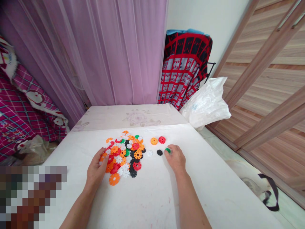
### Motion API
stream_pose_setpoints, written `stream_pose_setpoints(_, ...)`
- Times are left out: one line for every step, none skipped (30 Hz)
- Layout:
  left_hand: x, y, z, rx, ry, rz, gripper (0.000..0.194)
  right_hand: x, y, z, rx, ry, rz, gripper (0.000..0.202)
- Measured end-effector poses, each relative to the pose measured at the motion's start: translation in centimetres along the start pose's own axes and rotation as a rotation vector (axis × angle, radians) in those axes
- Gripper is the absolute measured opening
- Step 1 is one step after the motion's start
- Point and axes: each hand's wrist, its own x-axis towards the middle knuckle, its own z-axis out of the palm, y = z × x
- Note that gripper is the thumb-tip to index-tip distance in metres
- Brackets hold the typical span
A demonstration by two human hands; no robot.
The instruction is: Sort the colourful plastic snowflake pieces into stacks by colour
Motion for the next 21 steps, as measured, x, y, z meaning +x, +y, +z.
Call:
stream_pose_setpoints(0.0, -0.1, 0.0, 0.001, 0.002, 0.004, 0.046, -0.3, -0.8, 0.0, 0.010, 0.023, -0.037, 0.018)
stream_pose_setpoints(0.0, -0.2, 0.1, 0.002, 0.004, 0.008, 0.046, -0.6, -1.8, 0.1, 0.023, 0.037, -0.083, 0.016)
stream_pose_setpoints(0.1, -0.3, 0.1, 0.003, 0.004, 0.011, 0.046, -1.1, -3.0, 0.2, 0.039, 0.038, -0.138, 0.015)
stream_pose_setpoints(0.1, -0.4, 0.2, 0.003, 0.003, 0.015, 0.046, -1.7, -4.3, 0.5, 0.058, 0.022, -0.195, 0.013)
stream_pose_setpoints(0.1, -0.5, 0.2, 0.003, 0.003, 0.018, 0.046, -2.3, -5.6, 0.9, 0.074, -0.011, -0.256, 0.013)
stream_pose_setpoints(0.1, -0.5, 0.2, 0.002, 0.003, 0.020, 0.046, -2.9, -6.8, 1.3, 0.081, -0.046, -0.306, 0.012)
stream_pose_setpoints(0.0, -0.5, 0.2, 0.000, 0.002, 0.020, 0.046, -3.5, -8.0, 1.8, 0.078, -0.087, -0.345, 0.010)
stream_pose_setpoints(0.0, -0.4, 0.2, -0.003, 0.003, 0.019, 0.046, -4.1, -9.0, 2.2, 0.056, -0.122, -0.367, 0.009)
stream_pose_setpoints(0.0, -0.3, 0.2, -0.007, 0.003, 0.016, 0.046, -4.5, -9.7, 2.6, 0.028, -0.150, -0.380, 0.009)
stream_pose_setpoints(-0.1, -0.2, 0.2, -0.011, 0.004, 0.013, 0.046, -4.9, -10.3, 2.9, -0.004, -0.173, -0.384, 0.009)
stream_pose_setpoints(-0.1, -0.1, 0.1, -0.015, 0.004, 0.009, 0.045, -5.1, -10.6, 3.1, -0.033, -0.189, -0.384, 0.010)
stream_pose_setpoints(-0.1, 0.0, 0.1, -0.018, 0.003, 0.009, 0.045, -5.2, -10.8, 3.3, -0.056, -0.200, -0.380, 0.011)
stream_pose_setpoints(-0.1, 0.1, 0.1, -0.020, 0.002, 0.011, 0.044, -5.2, -11.0, 3.4, -0.072, -0.209, -0.371, 0.011)
stream_pose_setpoints(-0.2, 0.2, 0.0, -0.021, 0.002, 0.015, 0.044, -5.2, -11.0, 3.4, -0.082, -0.216, -0.360, 0.011)
stream_pose_setpoints(-0.2, 0.2, 0.0, -0.021, 0.000, 0.022, 0.043, -5.1, -11.0, 3.5, -0.087, -0.226, -0.347, 0.011)
stream_pose_setpoints(-0.2, 0.3, 0.0, -0.020, -0.001, 0.030, 0.043, -5.0, -11.0, 3.5, -0.089, -0.238, -0.336, 0.012)
stream_pose_setpoints(-0.2, 0.3, 0.0, -0.017, -0.002, 0.035, 0.042, -4.9, -11.1, 3.5, -0.089, -0.252, -0.326, 0.013)
stream_pose_setpoints(-0.2, 0.3, -0.1, -0.013, -0.001, 0.035, 0.042, -4.8, -11.1, 3.5, -0.089, -0.266, -0.317, 0.013)
stream_pose_setpoints(-0.2, 0.4, -0.1, -0.010, -0.001, 0.034, 0.042, -4.8, -11.2, 3.5, -0.089, -0.276, -0.309, 0.014)
stream_pose_setpoints(-0.2, 0.4, -0.1, -0.010, -0.002, 0.032, 0.041, -4.7, -11.2, 3.6, -0.089, -0.280, -0.299, 0.015)
stream_pose_setpoints(-0.2, 0.5, -0.2, -0.012, -0.004, 0.030, 0.041, -4.7, -11.3, 3.7, -0.090, -0.278, -0.285, 0.016)
